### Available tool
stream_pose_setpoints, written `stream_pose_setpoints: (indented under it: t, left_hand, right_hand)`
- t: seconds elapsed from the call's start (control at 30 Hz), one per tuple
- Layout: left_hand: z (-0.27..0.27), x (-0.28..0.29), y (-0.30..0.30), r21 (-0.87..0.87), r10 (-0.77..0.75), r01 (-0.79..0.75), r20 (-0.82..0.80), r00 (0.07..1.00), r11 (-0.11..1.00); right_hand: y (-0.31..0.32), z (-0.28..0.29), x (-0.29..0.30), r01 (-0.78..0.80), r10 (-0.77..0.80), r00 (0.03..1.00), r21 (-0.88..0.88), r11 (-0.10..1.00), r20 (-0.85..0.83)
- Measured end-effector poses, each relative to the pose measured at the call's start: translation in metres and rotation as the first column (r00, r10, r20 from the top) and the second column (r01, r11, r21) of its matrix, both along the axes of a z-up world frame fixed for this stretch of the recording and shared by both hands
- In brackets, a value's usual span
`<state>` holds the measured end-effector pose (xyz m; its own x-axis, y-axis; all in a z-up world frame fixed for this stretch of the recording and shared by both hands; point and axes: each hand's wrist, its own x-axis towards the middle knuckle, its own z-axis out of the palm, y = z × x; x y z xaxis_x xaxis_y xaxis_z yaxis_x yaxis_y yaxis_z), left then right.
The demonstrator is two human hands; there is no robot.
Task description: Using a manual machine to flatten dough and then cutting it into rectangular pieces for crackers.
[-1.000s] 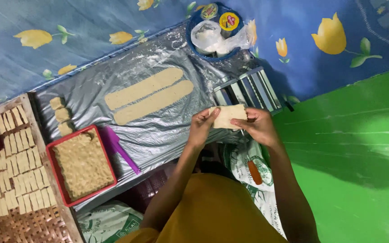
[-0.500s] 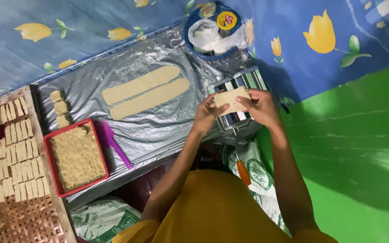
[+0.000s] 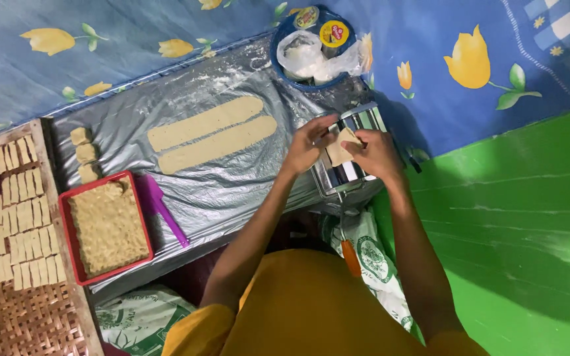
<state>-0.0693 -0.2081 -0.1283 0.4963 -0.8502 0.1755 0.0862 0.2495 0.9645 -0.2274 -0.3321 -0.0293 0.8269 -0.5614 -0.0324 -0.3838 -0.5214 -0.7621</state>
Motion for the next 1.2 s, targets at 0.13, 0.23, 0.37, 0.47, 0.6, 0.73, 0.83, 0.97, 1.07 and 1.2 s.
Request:
stream_pose_setpoints:
  t: [0.13,0.23,0.37,0.47,0.6,0.73,0.83,0.97,1.07,1.2]
  left_hand:
    - [0.007,0.009,-0.024,0.228,-0.222,0.210,0.029,0.975,0.951]
    - [-0.005,0.010,-0.034,0.262,-0.282,0.266,0.023,0.959,0.928]
    - [0.013,0.011,-0.037,0.299,-0.266,0.248,0.019,0.964,0.921]
    - [0.005,0.017,-0.044,0.345,-0.290,0.246,0.081,0.954,0.906]
    - [0.000,0.013,-0.055,0.361,-0.333,0.288,0.067,0.941,0.887]
    - [-0.011,0.012,-0.063,0.251,-0.403,0.403,-0.057,0.914,0.880]
    - [-0.005,0.012,-0.064,0.289,-0.396,0.384,-0.020,0.918,0.877]
    - [0.004,0.013,-0.056,0.213,-0.403,0.400,-0.032,0.915,0.892]
    - [0.000,0.012,-0.056,0.193,-0.390,0.393,-0.052,0.919,0.899]
    - [0.002,0.012,-0.052,0.178,-0.374,0.380,-0.063,0.925,0.908]
  right_hand:
    - [-0.001,-0.009,-0.002,0.026,-0.028,0.998,-0.039,0.999,-0.064]
    - [0.010,-0.011,-0.020,0.068,-0.067,0.998,0.074,0.995,-0.012]
    - [0.064,-0.013,-0.076,0.289,-0.300,0.935,0.081,0.954,0.189]
    - [0.116,-0.045,-0.127,0.194,-0.197,0.980,0.217,0.957,-0.009]
    - [0.170,-0.048,-0.143,0.220,-0.074,0.944,0.447,0.867,-0.322]
    - [0.162,-0.061,-0.148,0.267,-0.275,0.960,0.425,0.865,-0.042]
    - [0.137,-0.053,-0.159,0.386,-0.345,0.903,0.129,0.914,-0.255]
    - [0.100,-0.058,-0.164,0.470,-0.471,0.880,-0.027,0.882,-0.062]
    - [0.081,-0.085,-0.168,0.491,-0.492,0.870,-0.070,0.869,-0.009]
    - [0.070,-0.104,-0.165,0.507,-0.509,0.855,-0.048,0.861,-0.093]
